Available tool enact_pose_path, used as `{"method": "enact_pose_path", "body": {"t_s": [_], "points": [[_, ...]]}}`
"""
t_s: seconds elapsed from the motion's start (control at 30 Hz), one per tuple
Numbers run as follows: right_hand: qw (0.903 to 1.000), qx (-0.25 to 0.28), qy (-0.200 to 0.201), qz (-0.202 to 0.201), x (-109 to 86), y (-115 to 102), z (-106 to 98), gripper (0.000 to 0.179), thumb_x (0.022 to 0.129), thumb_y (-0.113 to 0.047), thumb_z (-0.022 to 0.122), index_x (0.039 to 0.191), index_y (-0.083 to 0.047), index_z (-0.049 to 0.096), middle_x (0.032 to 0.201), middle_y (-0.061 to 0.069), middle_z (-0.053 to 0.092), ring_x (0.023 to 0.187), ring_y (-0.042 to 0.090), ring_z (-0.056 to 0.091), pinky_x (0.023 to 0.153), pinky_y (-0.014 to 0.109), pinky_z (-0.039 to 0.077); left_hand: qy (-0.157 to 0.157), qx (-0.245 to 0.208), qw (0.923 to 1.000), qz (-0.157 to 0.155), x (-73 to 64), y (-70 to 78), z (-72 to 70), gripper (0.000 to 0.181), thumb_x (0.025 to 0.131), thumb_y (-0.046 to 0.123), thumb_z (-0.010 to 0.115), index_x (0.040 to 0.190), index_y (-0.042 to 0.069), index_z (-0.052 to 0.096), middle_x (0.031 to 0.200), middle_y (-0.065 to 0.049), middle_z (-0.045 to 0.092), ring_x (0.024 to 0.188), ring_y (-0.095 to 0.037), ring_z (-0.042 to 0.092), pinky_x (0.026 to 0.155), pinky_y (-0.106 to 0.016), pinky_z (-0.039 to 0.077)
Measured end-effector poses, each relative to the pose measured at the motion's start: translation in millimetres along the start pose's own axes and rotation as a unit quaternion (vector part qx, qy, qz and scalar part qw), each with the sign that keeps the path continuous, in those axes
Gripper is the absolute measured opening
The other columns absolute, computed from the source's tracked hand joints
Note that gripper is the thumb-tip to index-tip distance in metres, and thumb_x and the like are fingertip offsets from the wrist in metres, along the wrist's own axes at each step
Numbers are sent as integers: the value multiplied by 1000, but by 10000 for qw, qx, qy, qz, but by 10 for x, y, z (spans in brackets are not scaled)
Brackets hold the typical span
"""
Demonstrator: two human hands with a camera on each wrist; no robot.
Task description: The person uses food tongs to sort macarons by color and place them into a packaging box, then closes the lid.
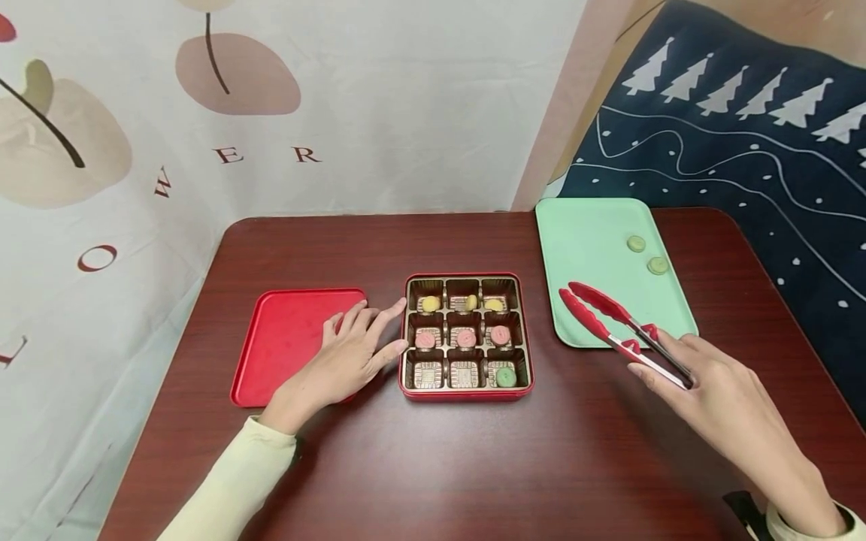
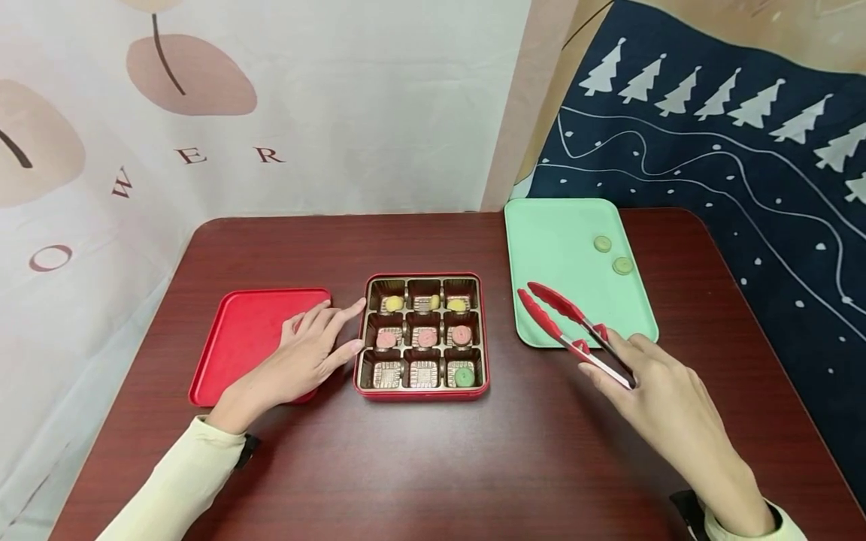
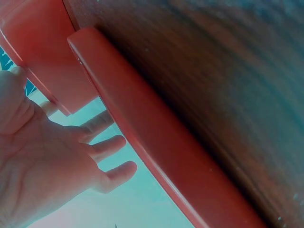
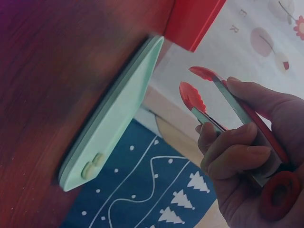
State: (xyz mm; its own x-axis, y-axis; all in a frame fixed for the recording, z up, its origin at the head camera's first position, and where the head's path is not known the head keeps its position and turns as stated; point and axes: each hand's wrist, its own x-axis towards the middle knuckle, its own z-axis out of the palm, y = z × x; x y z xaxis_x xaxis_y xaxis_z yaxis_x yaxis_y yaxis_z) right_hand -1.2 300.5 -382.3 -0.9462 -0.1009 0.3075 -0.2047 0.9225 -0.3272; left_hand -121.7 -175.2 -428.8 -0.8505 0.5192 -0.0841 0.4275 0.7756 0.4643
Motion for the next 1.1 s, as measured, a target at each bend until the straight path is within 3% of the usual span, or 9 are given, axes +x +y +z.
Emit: {"method": "enact_pose_path", "body": {"t_s": [0.23,0.53,0.7,1.1], "points": [[9997,-69,-82,239,25,133,4,63,83,-18,96,133,10,71,98,14,67,70,24,52,53,34,37,132,-13,9999,87,-17,9,1,69,113,49,56,173,26,31,151,-21,51,155,-54,26,115,-74,16],[9987,-132,-139,473,25,348,6,61,86,-19,93,133,12,69,88,8,58,65,23,48,51,33,34,132,-15,9999,94,-17,13,0,69,113,49,55,173,26,31,151,-21,51,155,-54,26,115,-75,16],[9970,-74,-199,747,36,440,8,66,88,-22,92,136,16,66,98,19,65,70,30,54,53,35,37,140,-38,9999,80,-12,10,-1,68,113,49,54,173,26,32,150,-21,51,155,-54,26,114,-75,17],[9931,-159,-334,1116,58,586,0,72,92,-28,90,141,17,62,96,22,66,72,32,55,55,40,38,169,-59,9997,139,-11,1,17,69,113,48,56,173,25,32,150,-22,51,156,-53,26,115,-74,16]]}}
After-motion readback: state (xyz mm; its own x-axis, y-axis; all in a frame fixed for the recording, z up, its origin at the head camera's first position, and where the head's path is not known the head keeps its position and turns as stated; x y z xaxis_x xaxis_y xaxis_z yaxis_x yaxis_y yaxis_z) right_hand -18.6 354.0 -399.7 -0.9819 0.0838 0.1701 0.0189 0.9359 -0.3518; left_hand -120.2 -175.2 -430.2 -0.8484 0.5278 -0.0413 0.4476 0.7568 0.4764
